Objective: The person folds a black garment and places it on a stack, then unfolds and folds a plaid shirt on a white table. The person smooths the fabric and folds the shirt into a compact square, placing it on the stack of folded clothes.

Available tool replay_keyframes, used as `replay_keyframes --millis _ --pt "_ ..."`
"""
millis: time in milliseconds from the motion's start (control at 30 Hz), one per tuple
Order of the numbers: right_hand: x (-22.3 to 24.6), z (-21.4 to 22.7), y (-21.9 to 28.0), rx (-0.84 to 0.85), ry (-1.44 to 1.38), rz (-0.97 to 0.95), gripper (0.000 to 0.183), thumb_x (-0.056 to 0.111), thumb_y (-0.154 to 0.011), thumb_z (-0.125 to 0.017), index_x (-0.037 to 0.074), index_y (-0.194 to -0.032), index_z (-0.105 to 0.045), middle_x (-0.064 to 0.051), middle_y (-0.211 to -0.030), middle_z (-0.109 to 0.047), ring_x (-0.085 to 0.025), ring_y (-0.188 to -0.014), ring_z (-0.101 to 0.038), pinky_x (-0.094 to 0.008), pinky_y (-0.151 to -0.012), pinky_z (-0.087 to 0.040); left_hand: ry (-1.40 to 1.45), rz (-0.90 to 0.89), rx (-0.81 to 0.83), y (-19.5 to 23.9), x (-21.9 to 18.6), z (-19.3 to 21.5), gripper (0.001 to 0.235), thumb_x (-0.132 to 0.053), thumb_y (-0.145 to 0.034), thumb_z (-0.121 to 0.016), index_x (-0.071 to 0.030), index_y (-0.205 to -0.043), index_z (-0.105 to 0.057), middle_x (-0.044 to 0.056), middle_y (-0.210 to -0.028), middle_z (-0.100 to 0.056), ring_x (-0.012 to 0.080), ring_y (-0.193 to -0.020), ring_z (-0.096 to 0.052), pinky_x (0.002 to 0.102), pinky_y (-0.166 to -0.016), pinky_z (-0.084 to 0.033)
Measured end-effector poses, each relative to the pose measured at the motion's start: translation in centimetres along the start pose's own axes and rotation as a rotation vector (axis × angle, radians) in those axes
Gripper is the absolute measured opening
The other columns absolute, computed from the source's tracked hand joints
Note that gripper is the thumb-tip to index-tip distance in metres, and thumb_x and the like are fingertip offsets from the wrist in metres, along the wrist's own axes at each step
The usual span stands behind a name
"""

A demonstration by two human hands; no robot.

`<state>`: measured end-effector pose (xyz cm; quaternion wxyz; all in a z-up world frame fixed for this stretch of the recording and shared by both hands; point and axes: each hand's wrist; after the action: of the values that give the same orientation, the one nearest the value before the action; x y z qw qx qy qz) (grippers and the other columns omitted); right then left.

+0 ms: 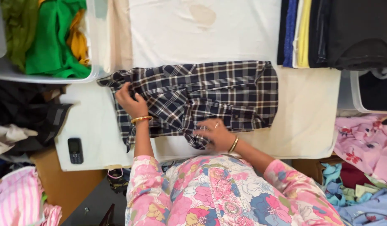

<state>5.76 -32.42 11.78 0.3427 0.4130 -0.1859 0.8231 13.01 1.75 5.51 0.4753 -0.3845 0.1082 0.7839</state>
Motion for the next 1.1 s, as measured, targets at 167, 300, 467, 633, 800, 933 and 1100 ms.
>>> replay_keyframes --millis 167,300,467,633,800,933,1100 --pt "-2.1 -5.3 3.2 0.176 0.375 0.142 0.065 0.017 -0.064 -0.081 0.024 -0.128 -0.068 -0.010 -0.144 -0.052 -0.029 -0.136 -0.043 -0.055 -0.106 -0.030 -0.022 -0.281 0.345 -1.9 1.2 -0.6 0.051 0.018 -0.074 -0.056 -0.011 -0.113 -0.072 0.012 -0.116 -0.067 0.0342 -0.115 -0.058 0.041 -0.103 -0.048" --pt "-3.9 -5.7 4.2 0.216 0.551 0.132 0.031 0.018 -0.073 -0.082 0.022 -0.102 -0.071 -0.005 -0.143 -0.058 -0.026 -0.138 -0.045 -0.055 -0.113 -0.026 0.041 -0.338 0.610 -3.9 3.0 -1.4 0.062 0.021 -0.067 -0.049 -0.012 -0.112 -0.076 0.009 -0.115 -0.072 0.0325 -0.113 -0.058 0.040 -0.104 -0.048" --pt "-2.2 5.3 2.6 0.300 -0.140 -0.343 0.047 0.032 -0.071 -0.088 0.010 -0.108 -0.069 -0.006 -0.104 -0.067 -0.025 -0.107 -0.063 -0.045 -0.098 -0.047 0.067 -0.310 0.709 -6.3 4.8 -1.4 0.070 0.023 -0.060 -0.044 -0.011 -0.113 -0.076 0.009 -0.113 -0.073 0.0320 -0.111 -0.059 0.039 -0.105 -0.046" --pt "-10.5 8.7 4.3 -0.236 -1.076 -0.846 0.057 0.023 -0.074 -0.084 0.012 -0.122 -0.055 -0.005 -0.100 -0.069 -0.023 -0.086 -0.068 -0.042 -0.075 -0.057 0.039 -0.223 0.876 -8.4 4.6 -1.5 0.071 0.022 -0.061 -0.044 -0.012 -0.115 -0.074 0.008 -0.111 -0.073 0.0306 -0.108 -0.060 0.038 -0.104 -0.047" --pt "-15.3 6.2 5.4 -0.409 -0.346 -0.969 0.063 0.048 -0.095 -0.066 0.013 -0.145 -0.052 -0.013 -0.126 -0.071 -0.024 -0.112 -0.069 -0.041 -0.096 -0.055 -0.079 -0.288 0.885 -9.4 3.7 -1.2 0.044 0.004 -0.069 -0.065 -0.013 -0.109 -0.075 0.007 -0.105 -0.072 0.0314 -0.107 -0.060 0.041 -0.101 -0.047" --pt "-6.8 7.2 1.6 -0.490 0.306 -0.648 0.082 0.055 -0.082 -0.077 0.014 -0.147 -0.049 -0.017 -0.142 -0.060 -0.035 -0.131 -0.049 -0.049 -0.111 -0.041 -0.124 -0.307 0.889 -9.1 4.4 -1.8 0.029 -0.015 -0.074 -0.080 -0.012 -0.102 -0.075 0.007 -0.103 -0.071 0.0319 -0.105 -0.060 0.042 -0.098 -0.047" --pt "-6.4 4.8 -0.3 -0.255 0.898 -0.548 0.075 0.022 -0.058 -0.074 0.020 -0.132 -0.065 -0.014 -0.130 -0.064 -0.029 -0.125 -0.054 -0.050 -0.100 -0.043 -0.253 -0.275 0.851 -8.8 5.5 -3.1 0.023 -0.028 -0.081 -0.083 -0.013 -0.097 -0.075 0.005 -0.100 -0.072 0.0319 -0.104 -0.059 0.044 -0.096 -0.047"
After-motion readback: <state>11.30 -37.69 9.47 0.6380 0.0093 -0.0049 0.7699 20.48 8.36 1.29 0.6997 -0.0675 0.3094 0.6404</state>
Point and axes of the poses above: each hand's wrist, its own y-axis away from the middle knuckle, its own z-axis out of the back of the hand, x = y × z
